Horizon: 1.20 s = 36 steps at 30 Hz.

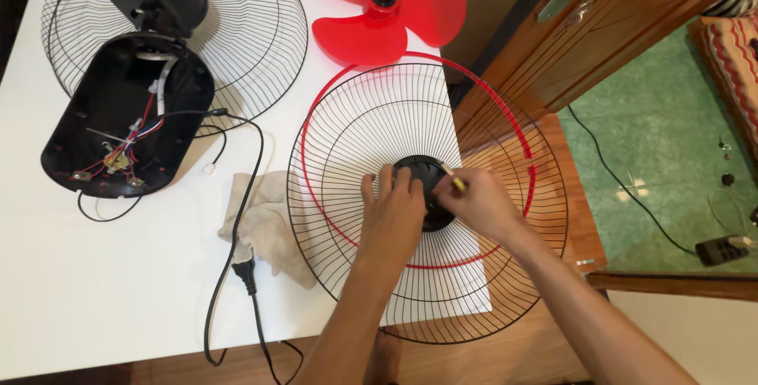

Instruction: The person disassembles two electric fans on a white table. They remove the front grille and blades from a red fan, then use a screwdriver to open the base of a black fan. They also remove the front grille from the black fan.

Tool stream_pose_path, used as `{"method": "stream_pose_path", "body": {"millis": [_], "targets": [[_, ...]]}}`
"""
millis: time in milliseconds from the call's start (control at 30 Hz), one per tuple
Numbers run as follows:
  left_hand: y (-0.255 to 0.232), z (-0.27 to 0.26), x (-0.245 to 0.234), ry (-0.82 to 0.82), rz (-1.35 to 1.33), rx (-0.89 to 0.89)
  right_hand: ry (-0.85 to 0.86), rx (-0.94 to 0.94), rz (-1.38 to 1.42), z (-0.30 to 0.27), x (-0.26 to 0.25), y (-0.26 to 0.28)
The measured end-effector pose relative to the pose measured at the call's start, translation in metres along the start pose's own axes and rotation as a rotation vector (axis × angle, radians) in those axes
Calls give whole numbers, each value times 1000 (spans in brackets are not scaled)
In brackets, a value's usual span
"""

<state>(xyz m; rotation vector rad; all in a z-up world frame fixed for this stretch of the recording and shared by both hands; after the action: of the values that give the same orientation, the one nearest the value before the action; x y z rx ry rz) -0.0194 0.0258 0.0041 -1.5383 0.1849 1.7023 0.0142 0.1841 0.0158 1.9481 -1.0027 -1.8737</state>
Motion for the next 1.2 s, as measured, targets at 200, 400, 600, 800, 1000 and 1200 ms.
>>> {"method": "stream_pose_path", "body": {"millis": [200, 400, 600, 800, 1000, 1200], "targets": [[-17, 1, 18, 72, -9, 148, -140, 113, 337, 16, -32, -42], [-26, 14, 35, 90, -106, 161, -77, -46, 116, 30, -27, -48], [-25, 15, 41, 182, -146, 93, -22, -25, -9, 34, -21, -41], [-24, 16, 42, 231, -162, 60, -18, -25, -75, 35, -23, -34], [-28, 19, 46, 304, -125, 29, 8, -105, -67, 38, -23, -31], [-27, 16, 52, 267, -102, 23, 18, -184, -28, 41, -20, -32]]}}
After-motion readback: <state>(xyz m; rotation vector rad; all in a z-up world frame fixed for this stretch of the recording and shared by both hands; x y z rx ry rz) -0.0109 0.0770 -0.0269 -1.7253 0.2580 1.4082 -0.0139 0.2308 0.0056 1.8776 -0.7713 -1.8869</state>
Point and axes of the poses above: each hand's wrist, its own z-axis towards the middle knuckle, its own x-axis out of the palm, y = z × x, the point moved 3 cm from there along z, towards the middle knuckle, and after that the axes turned 2 degrees about -x, right-handed, at the moved point
